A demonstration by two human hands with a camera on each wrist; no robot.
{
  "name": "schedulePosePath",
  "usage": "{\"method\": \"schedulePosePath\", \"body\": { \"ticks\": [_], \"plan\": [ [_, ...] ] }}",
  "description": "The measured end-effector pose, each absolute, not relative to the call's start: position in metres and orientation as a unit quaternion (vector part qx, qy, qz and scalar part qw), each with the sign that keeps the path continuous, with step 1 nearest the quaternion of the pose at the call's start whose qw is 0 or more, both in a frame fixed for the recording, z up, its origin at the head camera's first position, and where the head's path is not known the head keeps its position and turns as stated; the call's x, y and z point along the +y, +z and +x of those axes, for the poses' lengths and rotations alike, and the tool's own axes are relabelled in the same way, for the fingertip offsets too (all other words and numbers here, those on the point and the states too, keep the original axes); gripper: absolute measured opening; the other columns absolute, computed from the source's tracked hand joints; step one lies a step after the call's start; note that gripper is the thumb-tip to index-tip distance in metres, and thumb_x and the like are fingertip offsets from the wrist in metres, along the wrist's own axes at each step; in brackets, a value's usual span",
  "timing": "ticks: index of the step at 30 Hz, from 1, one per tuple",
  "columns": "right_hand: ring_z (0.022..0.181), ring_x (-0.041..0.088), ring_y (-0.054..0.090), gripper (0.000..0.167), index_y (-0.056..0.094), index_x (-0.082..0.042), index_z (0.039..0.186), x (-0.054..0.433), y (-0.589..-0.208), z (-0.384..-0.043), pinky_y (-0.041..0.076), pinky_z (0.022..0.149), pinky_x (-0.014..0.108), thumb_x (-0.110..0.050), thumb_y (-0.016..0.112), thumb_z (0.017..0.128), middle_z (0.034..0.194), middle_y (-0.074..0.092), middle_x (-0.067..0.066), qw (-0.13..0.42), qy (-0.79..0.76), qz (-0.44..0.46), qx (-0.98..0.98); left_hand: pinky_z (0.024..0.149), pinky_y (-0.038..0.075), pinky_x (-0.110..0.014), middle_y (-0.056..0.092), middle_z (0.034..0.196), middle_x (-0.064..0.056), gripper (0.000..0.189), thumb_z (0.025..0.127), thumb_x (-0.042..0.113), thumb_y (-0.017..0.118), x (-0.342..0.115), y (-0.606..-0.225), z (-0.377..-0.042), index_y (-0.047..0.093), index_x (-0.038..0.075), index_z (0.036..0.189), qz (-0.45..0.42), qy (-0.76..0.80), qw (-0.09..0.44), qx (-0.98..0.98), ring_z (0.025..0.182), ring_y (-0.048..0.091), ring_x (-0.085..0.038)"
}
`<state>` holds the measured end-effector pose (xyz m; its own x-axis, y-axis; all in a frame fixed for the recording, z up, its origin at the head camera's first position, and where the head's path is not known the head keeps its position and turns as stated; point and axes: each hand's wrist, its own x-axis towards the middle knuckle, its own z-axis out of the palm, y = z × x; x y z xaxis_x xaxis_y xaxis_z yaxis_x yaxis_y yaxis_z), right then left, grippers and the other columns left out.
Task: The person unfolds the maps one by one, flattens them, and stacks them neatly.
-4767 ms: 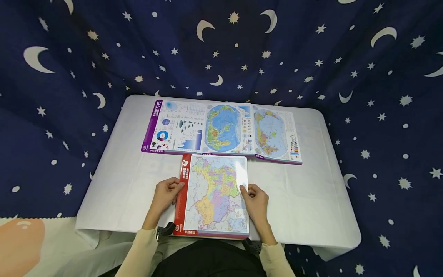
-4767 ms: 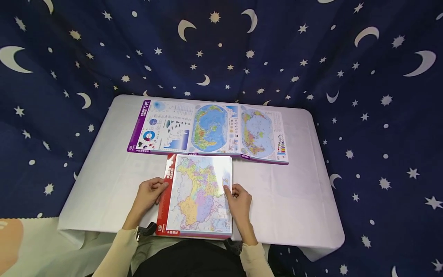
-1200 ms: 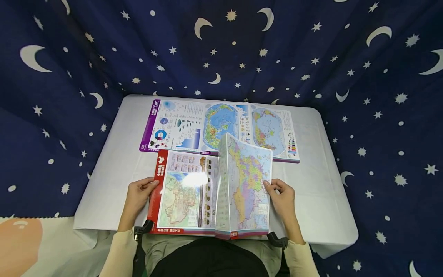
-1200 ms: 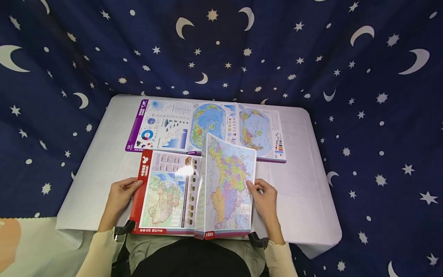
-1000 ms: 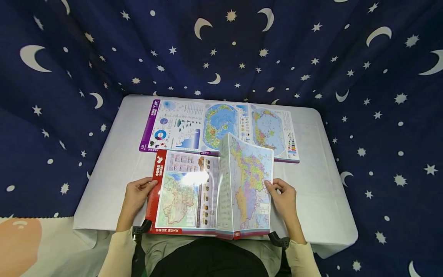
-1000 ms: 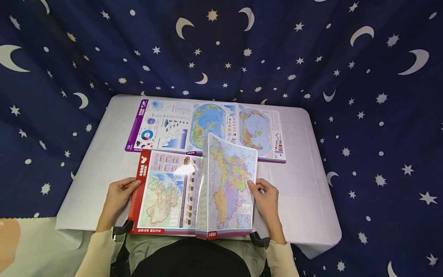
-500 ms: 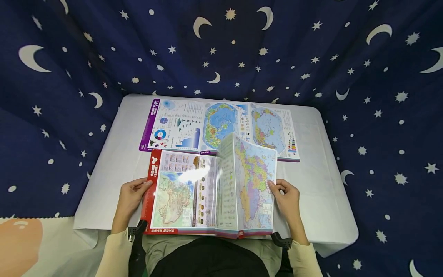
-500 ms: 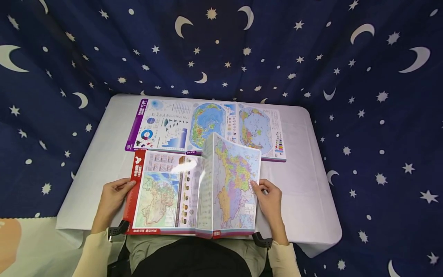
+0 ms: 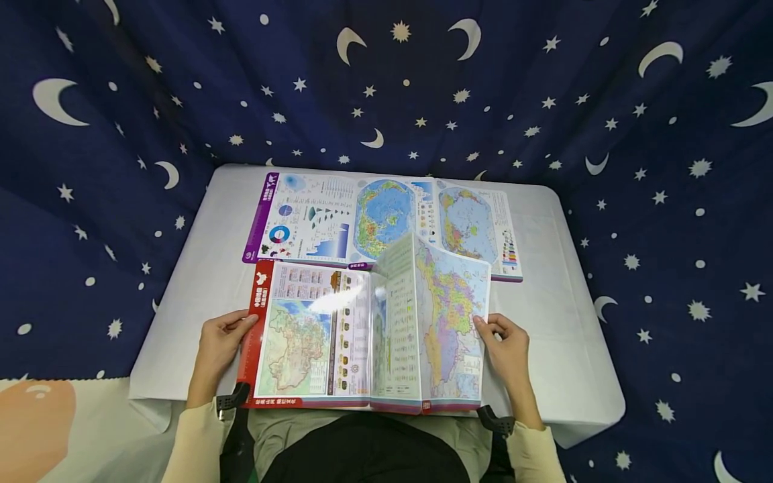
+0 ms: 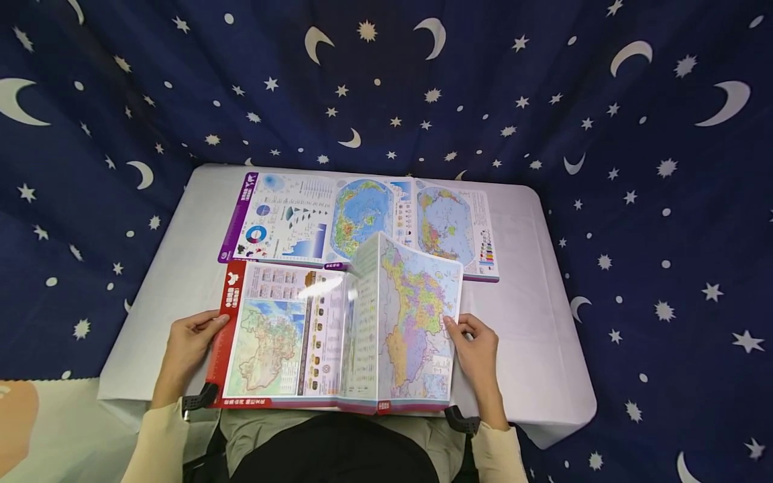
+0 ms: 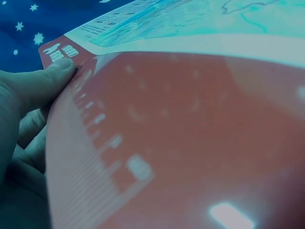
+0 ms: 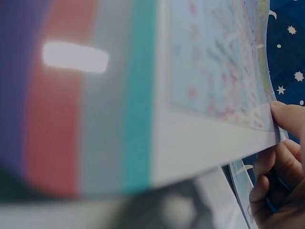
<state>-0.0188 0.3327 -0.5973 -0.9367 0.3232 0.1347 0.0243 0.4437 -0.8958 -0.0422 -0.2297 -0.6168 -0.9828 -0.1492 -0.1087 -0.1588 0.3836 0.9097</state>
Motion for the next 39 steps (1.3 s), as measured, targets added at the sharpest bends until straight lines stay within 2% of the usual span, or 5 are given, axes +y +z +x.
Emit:
{"method": "schedulePosePath", "body": {
  "ticks": [8, 16, 24, 30, 39],
  "plan": [
    [0.065, 0.010, 0.054, 0.018, 0.074, -0.007, 0.086, 0.335, -0.596, -0.014, 0.039, 0.072, 0.020, -0.021, 0.079, 0.097, 0.066, 0.070, 0.008, 0.137, 0.504, -0.110, -0.846, 0.054, 0.058, -0.030, 0.077, 0.099, -0.027, 0.042, 0.099, 0.031, 0.076, -0.236, -0.618, -0.044, 0.075, -0.003, 0.124, -0.081, 0.540, 0.001, 0.838, 0.062, 0.071, -0.013],
    [0.062, 0.014, 0.052, 0.017, 0.073, 0.001, 0.088, 0.333, -0.589, -0.014, 0.038, 0.070, 0.021, -0.012, 0.076, 0.098, 0.070, 0.070, 0.020, 0.142, 0.503, -0.125, -0.843, 0.055, 0.058, -0.029, 0.077, 0.100, -0.028, 0.045, 0.099, 0.034, 0.076, -0.243, -0.619, -0.044, 0.074, -0.003, 0.125, -0.094, 0.543, 0.006, 0.835, 0.063, 0.071, -0.013],
    [0.063, 0.010, 0.056, 0.020, 0.075, -0.006, 0.088, 0.343, -0.600, -0.014, 0.039, 0.072, 0.020, -0.024, 0.078, 0.098, 0.070, 0.072, 0.007, 0.134, 0.506, -0.123, -0.843, 0.056, 0.059, -0.030, 0.077, 0.104, -0.029, 0.049, 0.099, 0.035, 0.075, -0.246, -0.616, -0.044, 0.072, -0.004, 0.129, -0.093, 0.550, 0.020, 0.830, 0.066, 0.072, -0.014],
    [0.065, 0.010, 0.057, 0.020, 0.076, -0.007, 0.090, 0.348, -0.604, -0.012, 0.040, 0.073, 0.020, -0.025, 0.078, 0.098, 0.070, 0.072, 0.007, 0.138, 0.508, -0.116, -0.842, 0.056, 0.060, -0.031, 0.078, 0.103, -0.025, 0.051, 0.099, 0.037, 0.076, -0.249, -0.615, -0.045, 0.072, -0.004, 0.129, -0.105, 0.545, 0.023, 0.832, 0.066, 0.073, -0.015],
    [0.062, 0.009, 0.054, 0.016, 0.075, 0.001, 0.092, 0.341, -0.587, -0.009, 0.040, 0.069, 0.019, -0.014, 0.076, 0.098, 0.073, 0.071, 0.020, 0.135, 0.503, -0.139, -0.842, 0.058, 0.060, -0.030, 0.077, 0.106, -0.027, 0.053, 0.098, 0.039, 0.076, -0.253, -0.615, -0.045, 0.071, -0.003, 0.131, -0.115, 0.542, 0.031, 0.832, 0.067, 0.072, -0.014]
  ]
}}
